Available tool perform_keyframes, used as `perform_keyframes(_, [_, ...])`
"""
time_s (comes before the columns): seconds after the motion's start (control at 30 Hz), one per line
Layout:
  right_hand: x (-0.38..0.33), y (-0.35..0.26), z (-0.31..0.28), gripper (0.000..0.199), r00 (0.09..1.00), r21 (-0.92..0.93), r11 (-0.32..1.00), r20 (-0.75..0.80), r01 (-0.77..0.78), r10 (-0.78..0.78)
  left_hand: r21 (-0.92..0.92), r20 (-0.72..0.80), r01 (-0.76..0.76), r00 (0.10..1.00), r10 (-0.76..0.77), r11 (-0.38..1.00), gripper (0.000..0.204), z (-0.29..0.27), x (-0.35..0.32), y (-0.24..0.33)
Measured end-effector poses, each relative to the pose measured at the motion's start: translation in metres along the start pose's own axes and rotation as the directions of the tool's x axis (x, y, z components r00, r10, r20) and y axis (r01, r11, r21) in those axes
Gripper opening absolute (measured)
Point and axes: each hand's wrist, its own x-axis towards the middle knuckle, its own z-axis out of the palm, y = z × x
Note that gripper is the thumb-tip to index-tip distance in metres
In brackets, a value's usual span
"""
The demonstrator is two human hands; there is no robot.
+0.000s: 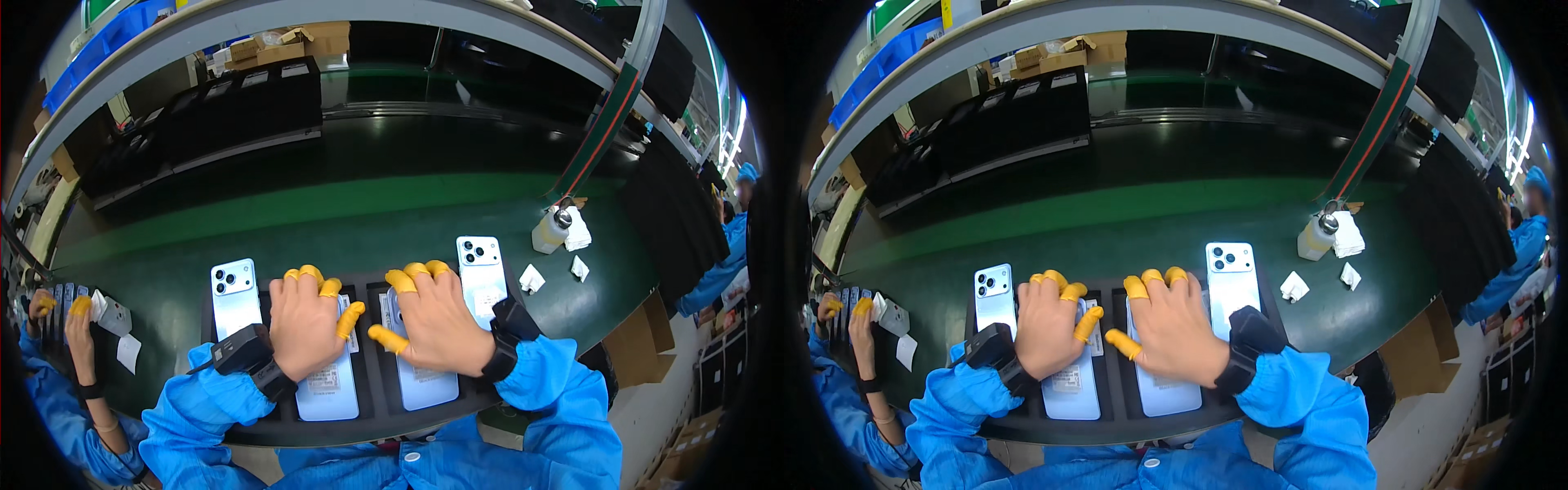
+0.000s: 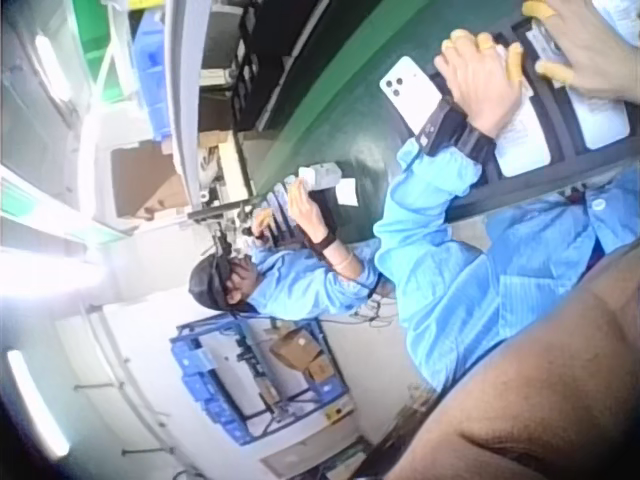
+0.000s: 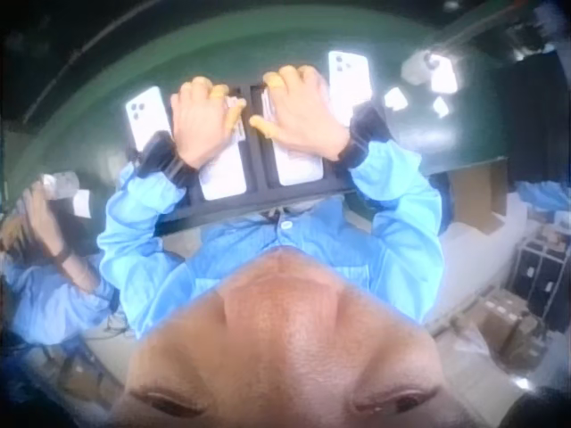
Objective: Cleaning and inspecting the backs of four smartphones on an assembly line.
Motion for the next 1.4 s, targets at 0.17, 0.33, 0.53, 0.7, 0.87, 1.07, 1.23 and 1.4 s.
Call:
perform_keyframes(0.17, [-0.004,-0.006,-0.008,0.063,0.988,0.159,0.978,0.089,-0.137,0.124,-0.045,0.060,0.110,0.992,-0.107,0.993,0.041,-0.029,-0.004,0.012])
perform_keyframes(0.33, [0.027,0.012,0.014,0.060,0.988,0.171,0.982,-0.123,-0.076,0.098,-0.096,-0.086,0.009,0.996,-0.017,0.995,0.036,-0.008,0.013,0.000])
perform_keyframes(0.53, [0.038,0.041,0.051,0.047,0.993,0.164,0.981,-0.049,-0.102,0.111,-0.033,-0.094,0.042,0.995,-0.045,0.999,0.033,0.033,0.042,-0.032])
perform_keyframes(0.7, [0.037,0.053,0.029,0.041,0.974,0.273,0.951,-0.127,-0.147,0.188,-0.060,0.040,0.121,0.992,-0.119,0.991,0.031,0.025,0.045,-0.031])
perform_keyframes(0.87, [0.025,0.057,0.048,0.046,0.964,0.374,0.894,0.007,-0.248,0.265,-0.085,0.013,0.144,0.990,-0.144,0.986,0.028,0.035,0.042,-0.035])
perform_keyframes(1.07, [0.021,0.046,0.045,0.055,0.972,0.318,0.923,-0.011,-0.218,0.233,-0.072,0.082,0.191,0.979,-0.185,0.979,0.029,0.024,0.039,-0.029])
perform_keyframes(1.23, [0.022,0.047,0.048,0.055,0.970,0.305,0.924,-0.001,-0.231,0.243,-0.057,0.079,0.169,0.983,-0.164,0.984,0.037,0.030,0.039,-0.036])
perform_keyframes(1.4, [0.024,0.045,0.038,0.060,0.943,0.329,0.886,0.173,-0.327,0.283,-0.081,0.065,0.145,0.988,-0.140,0.986,0.037,0.033,0.038,-0.039])
